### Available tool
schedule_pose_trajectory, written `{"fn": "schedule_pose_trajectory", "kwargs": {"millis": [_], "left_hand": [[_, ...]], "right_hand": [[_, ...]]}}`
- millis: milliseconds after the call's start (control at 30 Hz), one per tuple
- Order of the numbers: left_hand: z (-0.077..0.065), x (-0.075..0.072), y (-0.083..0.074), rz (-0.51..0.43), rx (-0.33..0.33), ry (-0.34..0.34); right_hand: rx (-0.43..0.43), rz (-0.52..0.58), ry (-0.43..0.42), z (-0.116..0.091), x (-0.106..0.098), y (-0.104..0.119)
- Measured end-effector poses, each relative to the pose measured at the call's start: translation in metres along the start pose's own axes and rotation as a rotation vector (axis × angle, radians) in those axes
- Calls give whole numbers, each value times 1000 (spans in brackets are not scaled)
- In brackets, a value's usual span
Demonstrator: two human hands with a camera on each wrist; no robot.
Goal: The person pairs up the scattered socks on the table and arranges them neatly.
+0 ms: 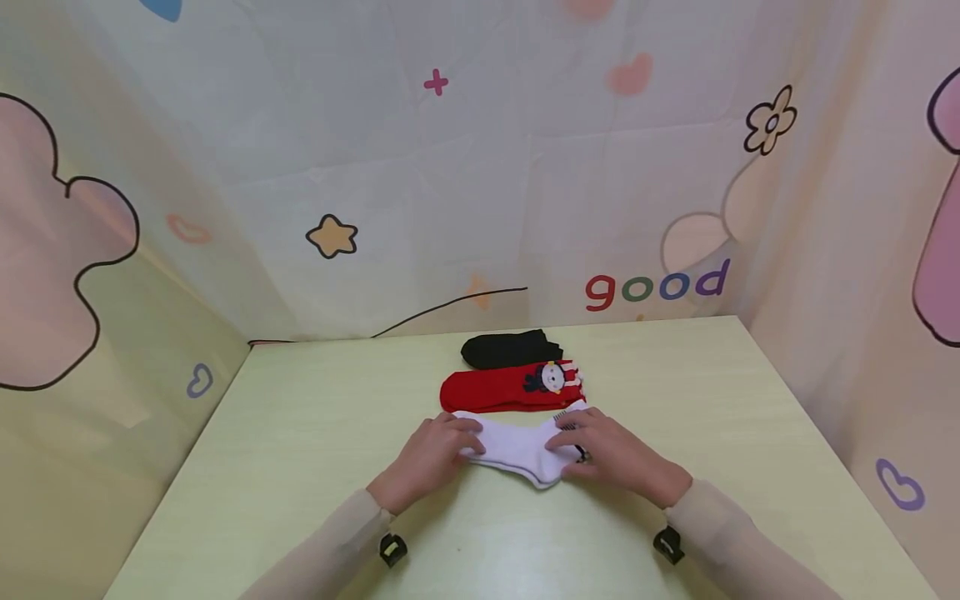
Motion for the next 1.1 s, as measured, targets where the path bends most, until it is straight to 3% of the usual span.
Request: {"fn": "schedule_pose_trajectory", "kwargs": {"millis": [1100], "left_hand": [[4,1,6,8,-5,-21]], "right_hand": [[14,16,7,8,-2,-3]]}}
Point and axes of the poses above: each hand's wrist, its own z-axis towards the middle knuckle, its own x-axis out of the palm, y = z × x, the point moved 1 cm from there along z, towards the middle knuckle, and after that the axes turned 13 degrees about x, right-handed, at the moved point
